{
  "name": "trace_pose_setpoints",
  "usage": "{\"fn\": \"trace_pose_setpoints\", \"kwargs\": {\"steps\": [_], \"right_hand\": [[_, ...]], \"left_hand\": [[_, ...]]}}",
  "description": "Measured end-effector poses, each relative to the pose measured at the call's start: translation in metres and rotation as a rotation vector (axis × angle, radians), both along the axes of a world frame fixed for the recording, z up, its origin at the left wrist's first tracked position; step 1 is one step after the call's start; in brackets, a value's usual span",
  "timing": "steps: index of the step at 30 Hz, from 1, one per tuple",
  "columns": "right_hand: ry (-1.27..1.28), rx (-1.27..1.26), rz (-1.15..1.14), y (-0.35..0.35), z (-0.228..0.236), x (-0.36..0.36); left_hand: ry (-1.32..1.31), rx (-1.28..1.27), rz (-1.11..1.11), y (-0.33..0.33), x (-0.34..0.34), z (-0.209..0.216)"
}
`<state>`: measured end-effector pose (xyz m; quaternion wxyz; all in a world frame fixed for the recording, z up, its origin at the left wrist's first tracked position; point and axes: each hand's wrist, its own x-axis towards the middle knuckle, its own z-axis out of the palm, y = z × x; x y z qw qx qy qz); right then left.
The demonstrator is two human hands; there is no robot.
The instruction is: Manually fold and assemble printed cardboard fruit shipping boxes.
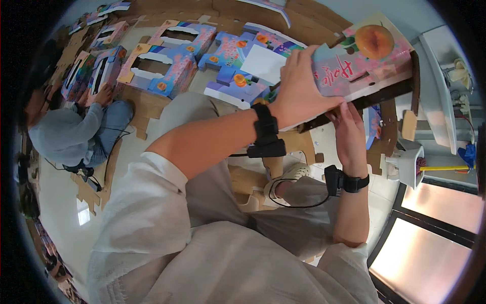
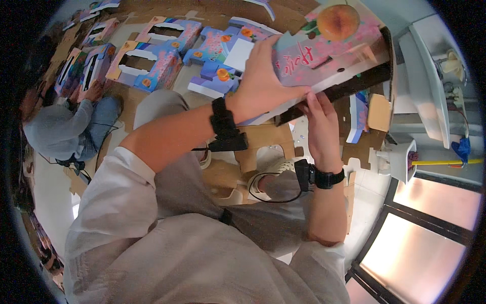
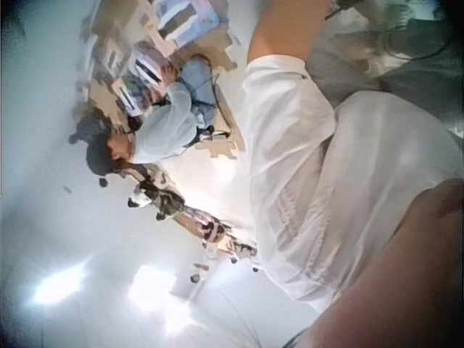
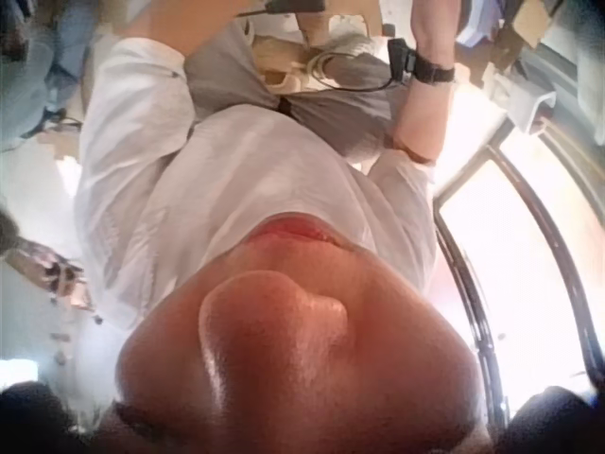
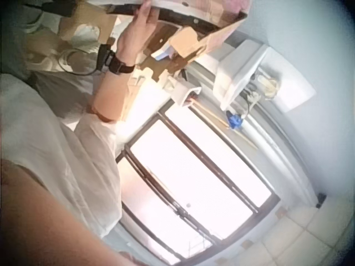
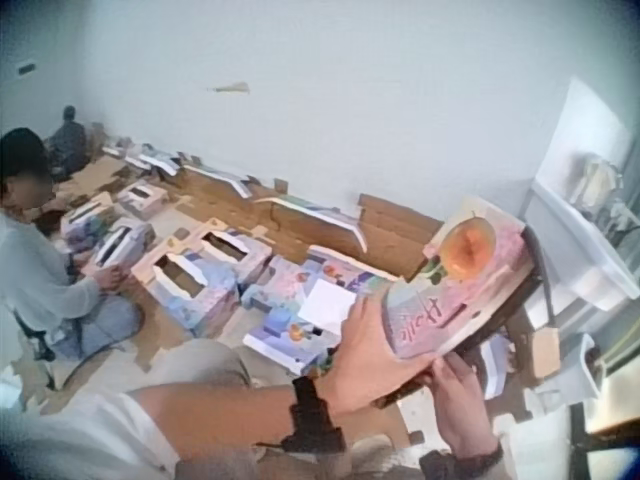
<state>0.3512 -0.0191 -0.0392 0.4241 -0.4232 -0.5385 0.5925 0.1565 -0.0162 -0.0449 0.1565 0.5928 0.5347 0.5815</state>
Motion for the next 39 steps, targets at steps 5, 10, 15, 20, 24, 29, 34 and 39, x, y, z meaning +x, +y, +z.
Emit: {"fn": "trace_pose_setpoints", "kwargs": {"steps": [5,10,15,20,24,29,34,39], "right_hand": [[0.216,-0.144,0.003,-0.005,-0.004,-0.003],[0.207,-0.112,0.077,-0.008,-0.003,-0.003],[0.264,-0.07,0.055,-0.01,-0.006,-0.006],[0.264,-0.067,0.09,-0.009,-0.009,-0.008],[0.243,-0.039,0.029,-0.01,-0.01,-0.008],[0.218,-0.013,0.036,-0.012,-0.008,-0.009],[0.213,-0.01,0.036,-0.012,-0.007,-0.01],[0.197,-0.009,0.007,-0.013,-0.007,-0.01]], "left_hand": [[-0.096,-0.023,-0.066,0.001,-0.001,-0.003],[-0.232,-0.143,-0.118,0.001,-0.004,-0.002],[-0.261,-0.131,-0.152,0.002,-0.009,0.0],[-0.234,-0.099,-0.136,0.001,-0.012,0.0],[-0.206,-0.09,-0.112,0.001,-0.011,0.0],[-0.21,-0.098,-0.112,0.001,-0.012,0.001],[-0.171,-0.092,-0.092,0.001,-0.011,0.001],[-0.186,-0.072,-0.107,0.002,-0.01,-0.001]]}}
